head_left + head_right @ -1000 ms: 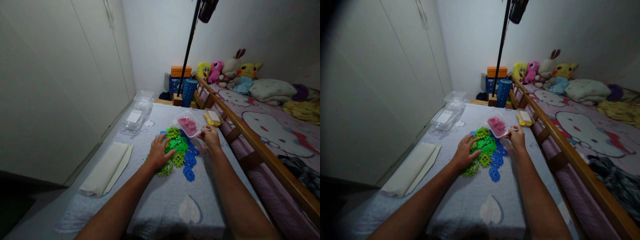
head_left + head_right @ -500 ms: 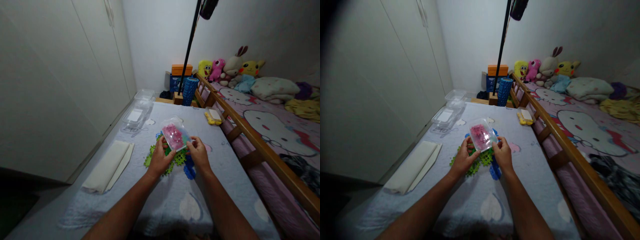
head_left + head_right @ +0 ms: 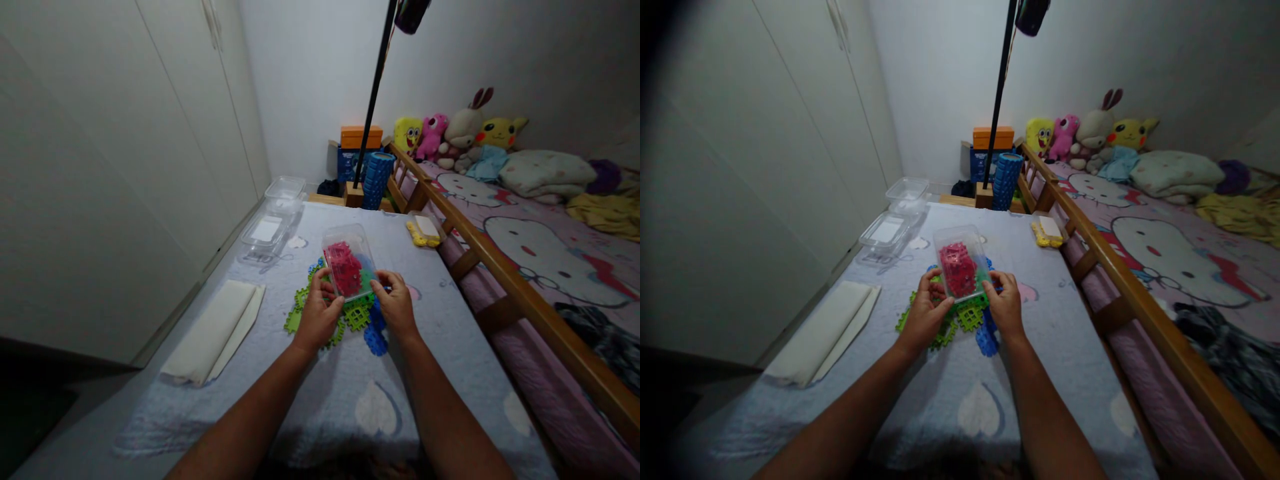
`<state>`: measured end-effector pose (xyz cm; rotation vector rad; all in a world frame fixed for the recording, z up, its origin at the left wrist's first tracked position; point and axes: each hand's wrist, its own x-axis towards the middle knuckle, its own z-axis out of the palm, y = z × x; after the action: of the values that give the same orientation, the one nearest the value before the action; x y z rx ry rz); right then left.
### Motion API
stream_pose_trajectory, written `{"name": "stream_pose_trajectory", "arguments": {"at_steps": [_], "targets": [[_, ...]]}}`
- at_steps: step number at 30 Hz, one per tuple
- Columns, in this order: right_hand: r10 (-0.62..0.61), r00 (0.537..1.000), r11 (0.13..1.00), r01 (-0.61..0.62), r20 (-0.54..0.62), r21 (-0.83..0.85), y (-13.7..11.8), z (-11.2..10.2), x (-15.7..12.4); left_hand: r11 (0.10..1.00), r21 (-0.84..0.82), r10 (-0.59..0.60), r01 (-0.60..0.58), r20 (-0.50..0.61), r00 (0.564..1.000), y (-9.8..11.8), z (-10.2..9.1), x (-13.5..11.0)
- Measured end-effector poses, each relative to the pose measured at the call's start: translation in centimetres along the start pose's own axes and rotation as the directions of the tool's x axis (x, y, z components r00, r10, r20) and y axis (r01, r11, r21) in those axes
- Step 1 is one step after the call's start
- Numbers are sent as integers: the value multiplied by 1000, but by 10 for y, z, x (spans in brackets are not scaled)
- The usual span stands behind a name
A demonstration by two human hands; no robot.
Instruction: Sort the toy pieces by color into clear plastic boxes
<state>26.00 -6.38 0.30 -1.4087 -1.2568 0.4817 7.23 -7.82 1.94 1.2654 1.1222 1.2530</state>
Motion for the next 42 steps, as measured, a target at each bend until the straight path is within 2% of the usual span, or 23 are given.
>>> {"name": "stream_pose_trajectory", "arguments": {"at_steps": [7, 13, 18, 22, 26, 32, 36, 39, 42], "targets": [[-17, 1000, 1000, 17, 17, 10, 0, 1, -1, 995, -81, -51, 54, 44, 998, -3, -4, 9], [-17, 1000, 995, 16, 17, 99, -3, 0, -1, 991, -110, -68, 72, 38, 997, 1, -7, 11], [86, 996, 964, -92, 38, 248, -3, 1, -2, 955, -191, -208, 228, 118, 971, 2, -15, 15], [98, 994, 925, -105, 39, 366, -6, 4, -2, 928, -241, -272, 285, 87, 958, 3, -18, 19], [149, 987, 881, -157, 53, 446, -11, -1, -1, 975, -112, -189, 190, 24, 982, 8, -17, 23], [253, 967, 784, -188, -28, 591, -10, -13, 6, 997, 10, -70, 71, -74, 995, 7, -21, 30], [346, 938, 704, -234, -37, 670, -3, -15, 12, 990, 97, -84, 100, -159, 984, -1, -22, 35], [407, 912, 649, -246, -55, 720, 3, -15, 14, 971, 184, -120, 151, -167, 979, 0, -21, 37], [447, 893, 613, -264, -51, 745, 9, -16, 15, 954, 273, -77, 120, -164, 983, 7, -20, 39]]}}
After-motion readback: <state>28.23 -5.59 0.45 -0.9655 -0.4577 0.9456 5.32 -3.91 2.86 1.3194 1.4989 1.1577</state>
